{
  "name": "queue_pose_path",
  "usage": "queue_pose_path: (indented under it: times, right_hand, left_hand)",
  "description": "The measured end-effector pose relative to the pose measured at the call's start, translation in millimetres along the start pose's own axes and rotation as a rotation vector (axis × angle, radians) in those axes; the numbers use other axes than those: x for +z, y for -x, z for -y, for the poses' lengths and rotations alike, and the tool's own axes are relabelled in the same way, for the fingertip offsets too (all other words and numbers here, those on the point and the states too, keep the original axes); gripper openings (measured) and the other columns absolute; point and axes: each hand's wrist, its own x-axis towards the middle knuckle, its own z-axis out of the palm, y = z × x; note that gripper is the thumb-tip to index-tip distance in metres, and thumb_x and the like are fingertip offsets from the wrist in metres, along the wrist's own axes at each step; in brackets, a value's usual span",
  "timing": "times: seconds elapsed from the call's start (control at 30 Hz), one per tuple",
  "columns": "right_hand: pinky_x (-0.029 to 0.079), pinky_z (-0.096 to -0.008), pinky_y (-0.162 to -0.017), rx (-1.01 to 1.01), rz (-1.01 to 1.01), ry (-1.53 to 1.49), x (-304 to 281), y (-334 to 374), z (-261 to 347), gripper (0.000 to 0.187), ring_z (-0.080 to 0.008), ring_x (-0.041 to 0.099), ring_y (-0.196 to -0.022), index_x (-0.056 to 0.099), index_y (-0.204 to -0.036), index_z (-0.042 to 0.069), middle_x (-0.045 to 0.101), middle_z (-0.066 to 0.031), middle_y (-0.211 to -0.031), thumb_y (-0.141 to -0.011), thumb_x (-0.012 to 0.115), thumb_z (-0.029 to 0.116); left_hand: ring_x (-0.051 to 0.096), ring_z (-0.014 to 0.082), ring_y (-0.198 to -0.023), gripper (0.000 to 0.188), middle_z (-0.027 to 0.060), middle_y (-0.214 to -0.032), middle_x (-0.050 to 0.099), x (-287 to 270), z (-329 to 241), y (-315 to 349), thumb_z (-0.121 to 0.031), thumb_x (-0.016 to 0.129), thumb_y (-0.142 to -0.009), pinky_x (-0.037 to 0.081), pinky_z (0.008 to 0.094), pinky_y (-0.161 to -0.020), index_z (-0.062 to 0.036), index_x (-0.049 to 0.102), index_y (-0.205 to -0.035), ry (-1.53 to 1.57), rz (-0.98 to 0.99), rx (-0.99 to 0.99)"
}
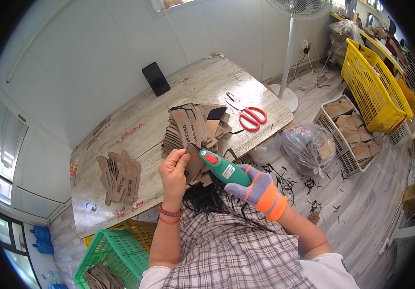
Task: The person uses a hot glue gun to apply glue to the edges of small cardboard pieces and presses them together. They handle the pieces one at a time, repeatedly applying glue and joining them on a cluttered work table.
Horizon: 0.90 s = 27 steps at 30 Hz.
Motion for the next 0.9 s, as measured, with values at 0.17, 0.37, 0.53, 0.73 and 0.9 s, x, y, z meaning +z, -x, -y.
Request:
queue_pose_path:
  times: [0.17,0.37,0.53,0.73,0.9]
  right_hand:
    - [0.046,-0.0201,-0.057,-0.016,0.017,0.047,-3.2,-1.2,5.0,0.052,-0.0035,0.055,-0.062,0.058,-0.116,0.000,0.064,-0.0002,-0.077,-0.078,0.079,0.029]
    - [0.048,-0.0210,-0.059,-0.053,0.033,0.066,-6.9,-0.5,2.3,0.052,-0.0043,0.056,-0.064,0.058,-0.116,0.000,0.065,-0.0007,-0.078,-0.078,0.079,0.029]
    - [0.048,-0.0217,-0.060,-0.025,0.051,0.112,-10.3,1.5,5.0,0.053,-0.0046,0.057,-0.064,0.059,-0.116,0.001,0.065,-0.0012,-0.078,-0.078,0.079,0.031]
    - [0.047,-0.0215,-0.066,0.048,0.102,0.134,-13.6,1.9,10.5,0.057,-0.0053,0.057,-0.073,0.054,-0.122,-0.001,0.064,-0.0006,-0.089,-0.077,0.079,0.024]
    - [0.047,-0.0217,-0.065,0.014,0.108,0.225,-14.2,2.8,15.6,0.056,-0.0049,0.056,-0.072,0.056,-0.122,0.000,0.064,-0.0010,-0.090,-0.076,0.078,0.023]
  left_hand:
    - [0.044,0.0062,-0.070,0.009,-0.0023,-0.075,0.051,-4.2,-0.4,-0.3,-0.003,0.060,-0.089,0.036,0.0210,-0.062,0.0046,0.063,-0.092,-0.052,0.073,0.043]
    - [0.049,0.0195,-0.070,0.010,0.0062,-0.073,0.052,-19.8,-3.4,-8.8,-0.005,0.062,-0.085,0.039,0.0289,-0.068,0.0031,0.063,-0.090,-0.273,0.173,0.195]
    - [0.048,0.0212,-0.075,0.009,0.0053,-0.072,0.050,-32.8,-17.3,-21.3,-0.006,0.062,-0.084,0.038,0.0306,-0.073,0.0011,0.064,-0.088,-0.405,0.277,0.373]
    - [0.051,0.0241,-0.076,0.007,0.0058,-0.072,0.054,-42.6,-35.4,-34.9,-0.007,0.065,-0.081,0.039,0.0340,-0.079,-0.0014,0.064,-0.083,-0.540,0.381,0.484]
    - [0.054,0.0258,-0.076,0.007,0.0070,-0.072,0.056,-48.4,-47.4,-43.1,-0.008,0.067,-0.078,0.040,0.0350,-0.080,-0.0024,0.063,-0.080,-0.621,0.451,0.548]
